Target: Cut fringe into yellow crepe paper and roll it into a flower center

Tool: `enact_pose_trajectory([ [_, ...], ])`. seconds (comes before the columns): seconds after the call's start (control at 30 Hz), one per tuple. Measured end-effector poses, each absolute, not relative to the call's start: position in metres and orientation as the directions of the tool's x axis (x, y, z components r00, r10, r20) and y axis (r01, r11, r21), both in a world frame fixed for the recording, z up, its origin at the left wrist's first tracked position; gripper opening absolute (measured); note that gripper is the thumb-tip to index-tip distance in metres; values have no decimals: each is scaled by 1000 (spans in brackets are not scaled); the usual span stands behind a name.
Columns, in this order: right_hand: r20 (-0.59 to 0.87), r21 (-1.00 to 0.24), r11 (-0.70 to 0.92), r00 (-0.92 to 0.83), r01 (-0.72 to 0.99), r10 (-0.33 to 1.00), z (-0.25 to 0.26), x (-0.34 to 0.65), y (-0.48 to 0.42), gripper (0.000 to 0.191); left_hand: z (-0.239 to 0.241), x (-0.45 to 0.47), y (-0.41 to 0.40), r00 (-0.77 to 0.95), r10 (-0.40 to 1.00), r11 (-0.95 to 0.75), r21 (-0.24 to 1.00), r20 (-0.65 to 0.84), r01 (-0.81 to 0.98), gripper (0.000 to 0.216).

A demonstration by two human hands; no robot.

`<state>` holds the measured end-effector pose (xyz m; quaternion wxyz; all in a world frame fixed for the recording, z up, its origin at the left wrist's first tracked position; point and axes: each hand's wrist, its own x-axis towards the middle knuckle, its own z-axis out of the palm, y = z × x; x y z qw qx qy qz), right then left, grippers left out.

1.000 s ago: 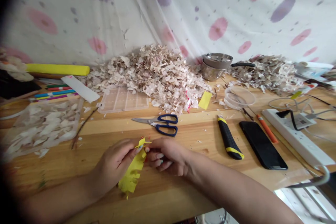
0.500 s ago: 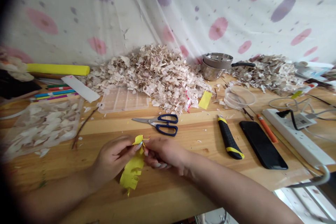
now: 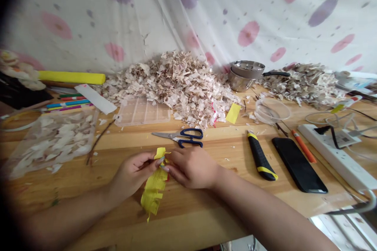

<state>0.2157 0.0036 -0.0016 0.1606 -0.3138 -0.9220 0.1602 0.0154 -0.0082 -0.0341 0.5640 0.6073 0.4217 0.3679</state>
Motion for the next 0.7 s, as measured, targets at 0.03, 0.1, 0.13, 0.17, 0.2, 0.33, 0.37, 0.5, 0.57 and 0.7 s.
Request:
enact_pose_trajectory([
  [0.03, 208, -377, 764, -756, 524, 621, -2, 215, 3, 26, -34, 16, -8, 374, 927, -7, 995, -30, 96, 24],
  [0.1, 225, -346, 777, -757, 527, 614, 0, 216, 3, 27, -34, 16, -8, 373, 927, 2, 996, -37, 92, 24],
  [0.13, 236, -334, 782, -757, 525, 609, 1, 216, 3, 28, -33, 15, -8, 372, 927, 8, 996, -40, 88, 23],
  [0.17, 247, -325, 791, -760, 518, 600, 2, 217, 3, 28, -33, 15, -8, 373, 927, 12, 996, -44, 85, 23],
  [0.2, 262, -318, 801, -765, 506, 588, 2, 218, 4, 29, -33, 15, -8, 374, 926, 15, 996, -45, 83, 24],
  [0.33, 320, -278, 819, -756, 502, 571, 2, 220, 6, 31, -33, 14, -8, 375, 926, 1, 996, -36, 94, 26],
  [0.37, 322, -271, 816, -750, 511, 577, 1, 220, 7, 31, -33, 14, -8, 374, 927, -1, 995, -36, 100, 26],
  [0.5, 285, -388, 777, -738, 495, 612, -4, 219, 7, 27, -32, 15, -9, 358, 933, 7, 993, -49, 117, 26],
  [0.57, 226, -587, 660, -689, 468, 689, -7, 215, 5, 28, -31, 16, -9, 351, 935, 9, 991, -54, 130, 26],
  [0.7, -89, -979, 29, -545, 204, 834, -10, 203, -2, 39, -32, 15, -10, 331, 944, -40, 984, -21, 176, 27],
])
